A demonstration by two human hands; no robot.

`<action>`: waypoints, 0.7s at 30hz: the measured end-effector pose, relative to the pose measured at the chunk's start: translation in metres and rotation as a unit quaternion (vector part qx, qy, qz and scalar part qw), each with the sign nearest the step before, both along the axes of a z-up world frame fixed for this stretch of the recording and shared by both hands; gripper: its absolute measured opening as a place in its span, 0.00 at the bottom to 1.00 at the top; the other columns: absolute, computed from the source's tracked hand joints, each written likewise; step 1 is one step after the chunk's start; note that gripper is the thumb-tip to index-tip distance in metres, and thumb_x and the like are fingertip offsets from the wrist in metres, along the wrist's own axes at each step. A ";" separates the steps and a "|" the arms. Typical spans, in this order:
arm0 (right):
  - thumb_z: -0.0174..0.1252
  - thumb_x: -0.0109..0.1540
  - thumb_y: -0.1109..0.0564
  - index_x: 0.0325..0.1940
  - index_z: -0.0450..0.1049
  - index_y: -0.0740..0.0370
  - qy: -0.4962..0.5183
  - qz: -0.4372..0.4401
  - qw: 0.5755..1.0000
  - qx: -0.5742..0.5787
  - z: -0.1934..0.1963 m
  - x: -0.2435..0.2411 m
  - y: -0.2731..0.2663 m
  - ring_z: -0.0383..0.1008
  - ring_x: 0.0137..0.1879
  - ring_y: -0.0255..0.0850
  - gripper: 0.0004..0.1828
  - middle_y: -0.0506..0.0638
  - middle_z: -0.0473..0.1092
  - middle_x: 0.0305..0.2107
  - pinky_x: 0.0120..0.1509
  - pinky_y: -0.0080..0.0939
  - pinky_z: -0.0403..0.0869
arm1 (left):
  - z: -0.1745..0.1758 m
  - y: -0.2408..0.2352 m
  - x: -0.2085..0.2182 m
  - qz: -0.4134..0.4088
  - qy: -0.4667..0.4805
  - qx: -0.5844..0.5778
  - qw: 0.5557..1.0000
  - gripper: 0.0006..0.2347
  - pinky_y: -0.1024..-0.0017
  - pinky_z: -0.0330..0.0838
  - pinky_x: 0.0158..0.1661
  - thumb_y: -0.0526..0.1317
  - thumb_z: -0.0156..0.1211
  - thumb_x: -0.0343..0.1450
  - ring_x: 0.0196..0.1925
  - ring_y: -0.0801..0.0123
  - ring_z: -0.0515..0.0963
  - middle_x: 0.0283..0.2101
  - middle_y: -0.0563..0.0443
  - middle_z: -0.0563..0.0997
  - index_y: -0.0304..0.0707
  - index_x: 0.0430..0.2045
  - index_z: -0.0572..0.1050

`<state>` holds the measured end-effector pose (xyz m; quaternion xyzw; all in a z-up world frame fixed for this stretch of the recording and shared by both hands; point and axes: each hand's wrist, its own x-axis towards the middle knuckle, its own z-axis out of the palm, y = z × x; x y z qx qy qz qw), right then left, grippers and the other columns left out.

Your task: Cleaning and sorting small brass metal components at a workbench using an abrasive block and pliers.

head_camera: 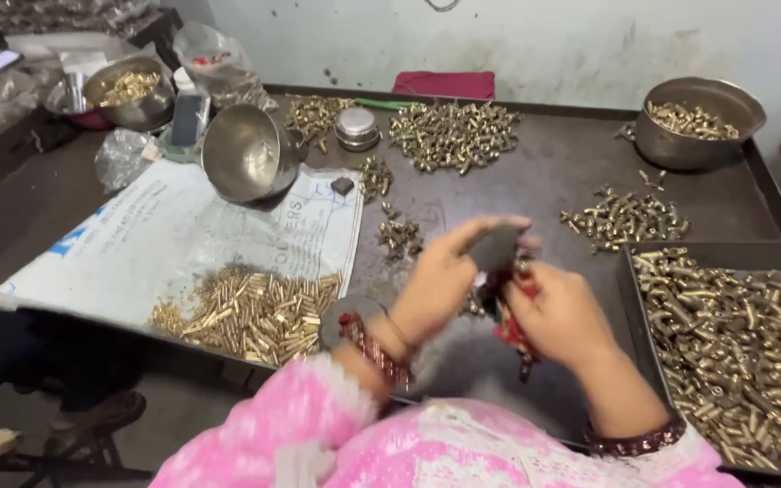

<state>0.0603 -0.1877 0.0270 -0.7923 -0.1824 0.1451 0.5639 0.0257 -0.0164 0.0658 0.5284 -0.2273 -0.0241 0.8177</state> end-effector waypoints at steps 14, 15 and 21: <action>0.60 0.65 0.55 0.46 0.80 0.63 0.133 0.179 0.974 -0.029 -0.135 0.047 0.002 0.67 0.26 0.28 0.11 0.41 0.70 0.20 0.31 0.35 0.69 | -0.169 0.145 -0.005 0.323 -0.010 0.429 0.844 0.21 0.65 0.75 0.50 0.29 0.53 0.65 0.46 0.60 0.82 0.46 0.44 0.85 0.38 0.54 0.78; 0.60 0.65 0.55 0.46 0.80 0.63 0.134 0.178 0.974 -0.030 -0.130 0.043 0.005 0.67 0.26 0.28 0.11 0.41 0.70 0.20 0.31 0.35 0.69 | -0.185 0.148 -0.009 0.322 -0.009 0.427 0.845 0.21 0.65 0.75 0.50 0.29 0.53 0.65 0.46 0.60 0.82 0.46 0.44 0.85 0.38 0.54 0.78; 0.60 0.63 0.52 0.47 0.80 0.59 0.152 0.077 0.979 -0.107 -0.128 0.051 -0.002 0.69 0.25 0.30 0.13 0.42 0.72 0.19 0.32 0.36 0.71 | -0.195 0.125 0.054 0.363 0.100 0.378 0.846 0.17 0.56 0.74 0.40 0.31 0.52 0.67 0.40 0.44 0.81 0.40 0.33 0.85 0.38 0.49 0.80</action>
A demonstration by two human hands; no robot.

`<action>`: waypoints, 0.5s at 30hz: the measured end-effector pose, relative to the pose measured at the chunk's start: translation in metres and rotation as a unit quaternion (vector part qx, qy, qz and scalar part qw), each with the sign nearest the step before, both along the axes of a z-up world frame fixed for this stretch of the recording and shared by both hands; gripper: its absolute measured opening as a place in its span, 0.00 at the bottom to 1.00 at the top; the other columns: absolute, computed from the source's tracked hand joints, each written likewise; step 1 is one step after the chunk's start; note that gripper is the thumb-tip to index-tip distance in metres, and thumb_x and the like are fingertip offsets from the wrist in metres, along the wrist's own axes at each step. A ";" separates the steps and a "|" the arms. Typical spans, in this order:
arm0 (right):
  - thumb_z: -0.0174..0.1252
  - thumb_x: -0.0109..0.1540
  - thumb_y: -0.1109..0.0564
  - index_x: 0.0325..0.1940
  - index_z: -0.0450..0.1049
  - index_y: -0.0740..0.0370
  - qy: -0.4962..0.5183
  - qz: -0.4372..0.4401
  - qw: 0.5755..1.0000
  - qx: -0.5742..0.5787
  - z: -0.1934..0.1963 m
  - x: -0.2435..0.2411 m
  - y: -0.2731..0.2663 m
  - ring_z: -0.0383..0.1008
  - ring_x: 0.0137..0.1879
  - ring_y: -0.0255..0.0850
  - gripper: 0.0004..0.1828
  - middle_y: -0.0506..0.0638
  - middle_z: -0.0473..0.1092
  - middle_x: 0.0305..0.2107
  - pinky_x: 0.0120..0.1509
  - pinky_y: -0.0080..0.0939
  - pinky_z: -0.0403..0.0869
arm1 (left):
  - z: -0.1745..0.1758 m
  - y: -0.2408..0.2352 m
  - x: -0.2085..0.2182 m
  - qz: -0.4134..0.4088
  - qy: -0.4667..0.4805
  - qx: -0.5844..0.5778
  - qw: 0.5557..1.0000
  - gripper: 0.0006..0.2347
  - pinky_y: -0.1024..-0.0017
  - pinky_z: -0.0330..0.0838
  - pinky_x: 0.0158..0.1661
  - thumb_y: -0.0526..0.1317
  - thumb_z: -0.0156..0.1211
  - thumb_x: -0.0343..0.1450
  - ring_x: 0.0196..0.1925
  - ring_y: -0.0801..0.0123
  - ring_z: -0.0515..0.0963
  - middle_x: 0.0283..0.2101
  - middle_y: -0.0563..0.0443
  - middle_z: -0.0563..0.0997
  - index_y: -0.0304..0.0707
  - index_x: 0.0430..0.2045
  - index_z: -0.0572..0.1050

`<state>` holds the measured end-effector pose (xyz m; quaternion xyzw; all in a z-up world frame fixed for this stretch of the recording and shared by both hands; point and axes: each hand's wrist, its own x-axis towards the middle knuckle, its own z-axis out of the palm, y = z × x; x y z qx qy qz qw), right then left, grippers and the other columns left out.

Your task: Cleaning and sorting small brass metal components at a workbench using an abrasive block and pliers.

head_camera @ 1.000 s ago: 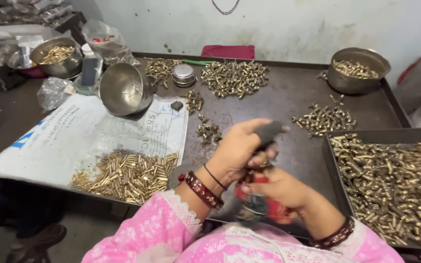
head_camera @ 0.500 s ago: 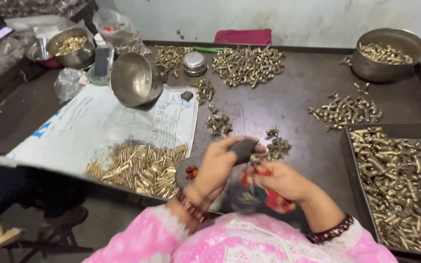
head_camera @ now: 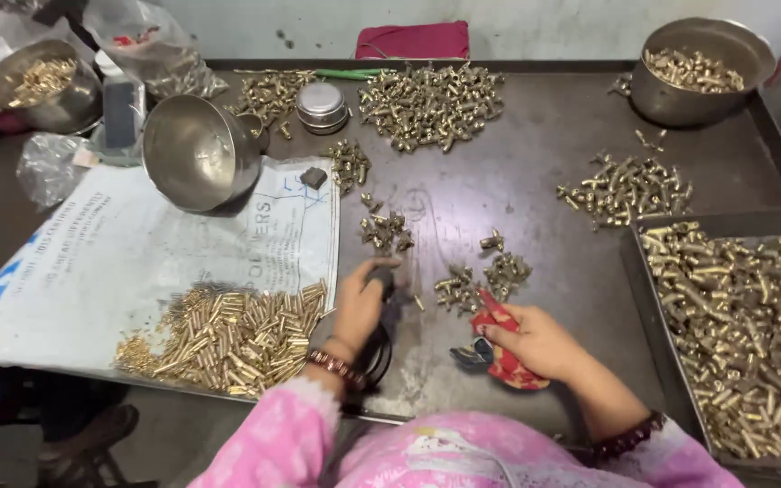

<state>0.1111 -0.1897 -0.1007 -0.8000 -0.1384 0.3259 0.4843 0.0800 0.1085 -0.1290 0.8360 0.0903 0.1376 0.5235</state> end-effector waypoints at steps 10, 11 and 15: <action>0.58 0.63 0.54 0.51 0.78 0.62 0.147 -0.123 0.980 0.046 -0.012 -0.021 -0.033 0.64 0.19 0.34 0.14 0.45 0.66 0.15 0.24 0.40 0.66 | -0.028 -0.039 0.047 -0.076 0.278 0.247 0.925 0.21 0.48 0.74 0.48 0.43 0.64 0.65 0.46 0.38 0.81 0.41 0.29 0.82 0.29 0.49 0.69; 0.57 0.64 0.55 0.52 0.77 0.63 0.190 -0.133 0.972 0.050 -0.015 -0.026 -0.035 0.62 0.16 0.36 0.15 0.46 0.64 0.14 0.21 0.41 0.63 | -0.033 -0.039 0.050 -0.091 0.300 0.264 0.912 0.20 0.48 0.74 0.50 0.42 0.63 0.65 0.47 0.38 0.81 0.42 0.29 0.82 0.30 0.48 0.69; 0.57 0.65 0.56 0.54 0.76 0.64 0.190 -0.126 0.972 0.055 -0.018 -0.028 -0.034 0.64 0.17 0.36 0.15 0.47 0.64 0.14 0.22 0.39 0.64 | -0.028 -0.039 0.052 -0.105 0.295 0.264 0.912 0.18 0.48 0.74 0.50 0.38 0.61 0.65 0.47 0.38 0.81 0.43 0.29 0.82 0.32 0.47 0.71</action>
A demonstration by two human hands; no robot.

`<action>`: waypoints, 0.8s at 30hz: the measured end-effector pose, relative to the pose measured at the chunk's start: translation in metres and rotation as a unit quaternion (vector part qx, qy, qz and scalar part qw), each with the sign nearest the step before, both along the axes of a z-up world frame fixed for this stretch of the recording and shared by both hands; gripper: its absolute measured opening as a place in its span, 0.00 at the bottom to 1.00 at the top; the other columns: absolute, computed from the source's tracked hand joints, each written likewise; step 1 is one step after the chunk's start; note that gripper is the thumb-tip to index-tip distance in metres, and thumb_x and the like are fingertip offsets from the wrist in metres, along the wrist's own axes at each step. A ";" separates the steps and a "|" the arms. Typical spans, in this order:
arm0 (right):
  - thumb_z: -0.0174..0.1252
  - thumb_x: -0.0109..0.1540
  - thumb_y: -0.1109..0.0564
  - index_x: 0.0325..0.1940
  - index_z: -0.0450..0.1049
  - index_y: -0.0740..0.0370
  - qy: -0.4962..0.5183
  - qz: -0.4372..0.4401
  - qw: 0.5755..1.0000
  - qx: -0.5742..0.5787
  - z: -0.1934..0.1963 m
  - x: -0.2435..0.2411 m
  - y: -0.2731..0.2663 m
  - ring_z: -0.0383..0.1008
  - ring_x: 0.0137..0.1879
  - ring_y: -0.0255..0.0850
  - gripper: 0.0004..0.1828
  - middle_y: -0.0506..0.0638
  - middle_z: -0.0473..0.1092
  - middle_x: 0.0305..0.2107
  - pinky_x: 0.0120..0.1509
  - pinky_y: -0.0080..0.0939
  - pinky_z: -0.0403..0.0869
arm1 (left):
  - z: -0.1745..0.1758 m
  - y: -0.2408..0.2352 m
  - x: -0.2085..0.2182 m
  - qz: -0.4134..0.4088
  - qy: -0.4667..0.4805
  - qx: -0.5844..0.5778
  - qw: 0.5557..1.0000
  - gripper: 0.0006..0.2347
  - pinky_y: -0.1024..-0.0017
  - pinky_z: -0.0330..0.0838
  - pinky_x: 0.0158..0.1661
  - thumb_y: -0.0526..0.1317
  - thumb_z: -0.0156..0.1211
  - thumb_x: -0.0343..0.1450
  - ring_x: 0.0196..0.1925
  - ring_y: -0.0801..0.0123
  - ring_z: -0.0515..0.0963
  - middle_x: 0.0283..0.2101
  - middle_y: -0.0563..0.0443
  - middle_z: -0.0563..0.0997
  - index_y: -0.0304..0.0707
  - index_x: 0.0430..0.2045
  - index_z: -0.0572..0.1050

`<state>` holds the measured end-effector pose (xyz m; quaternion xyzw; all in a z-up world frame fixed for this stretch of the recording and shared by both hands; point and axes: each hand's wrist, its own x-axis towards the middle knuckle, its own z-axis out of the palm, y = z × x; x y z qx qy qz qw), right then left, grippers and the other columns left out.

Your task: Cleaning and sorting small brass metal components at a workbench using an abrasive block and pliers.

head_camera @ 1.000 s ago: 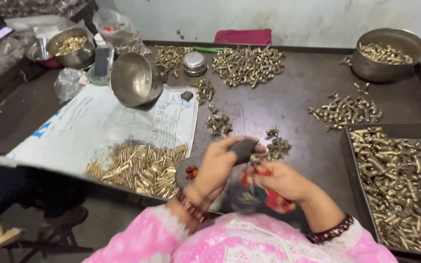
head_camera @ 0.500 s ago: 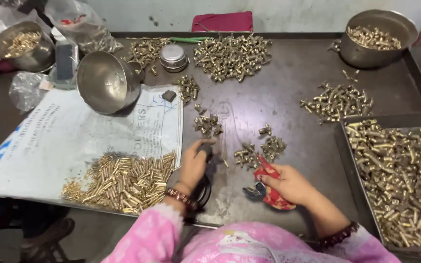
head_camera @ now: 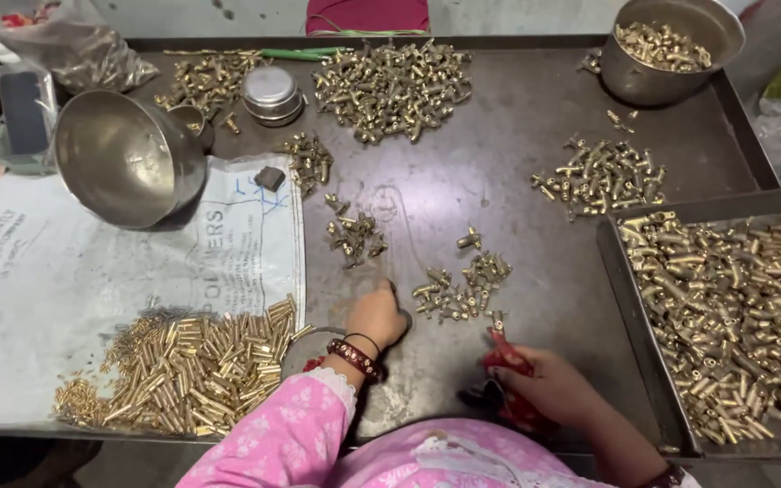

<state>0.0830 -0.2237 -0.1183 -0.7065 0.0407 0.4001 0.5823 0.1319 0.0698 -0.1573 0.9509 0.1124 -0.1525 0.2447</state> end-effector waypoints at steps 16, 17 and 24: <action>0.55 0.65 0.59 0.56 0.73 0.63 -0.155 -0.144 0.965 0.154 0.032 -0.007 0.001 0.72 0.29 0.39 0.15 0.52 0.73 0.28 0.31 0.40 0.71 | 0.091 -0.036 -0.061 0.059 -0.060 -0.455 0.887 0.14 0.76 0.68 0.24 0.27 0.56 0.63 0.22 0.73 0.75 0.32 0.51 0.86 0.37 0.39 0.82; 0.54 0.64 0.61 0.56 0.72 0.62 -0.238 -0.182 0.938 0.175 0.056 -0.010 0.006 0.74 0.37 0.40 0.15 0.53 0.75 0.35 0.37 0.40 0.74 | 0.114 -0.046 -0.073 0.079 -0.010 -0.530 0.845 0.15 0.80 0.64 0.20 0.25 0.54 0.64 0.18 0.78 0.72 0.31 0.52 0.84 0.38 0.40 0.82; 0.56 0.55 0.70 0.50 0.74 0.65 -0.723 -0.011 0.691 0.021 0.123 -0.050 0.015 0.76 0.55 0.50 0.19 0.57 0.73 0.48 0.61 0.44 0.74 | 0.142 -0.076 -0.125 0.074 0.032 -0.702 0.708 0.03 0.81 0.62 0.18 0.28 0.55 0.73 0.18 0.79 0.71 0.24 0.49 0.77 0.31 0.36 0.75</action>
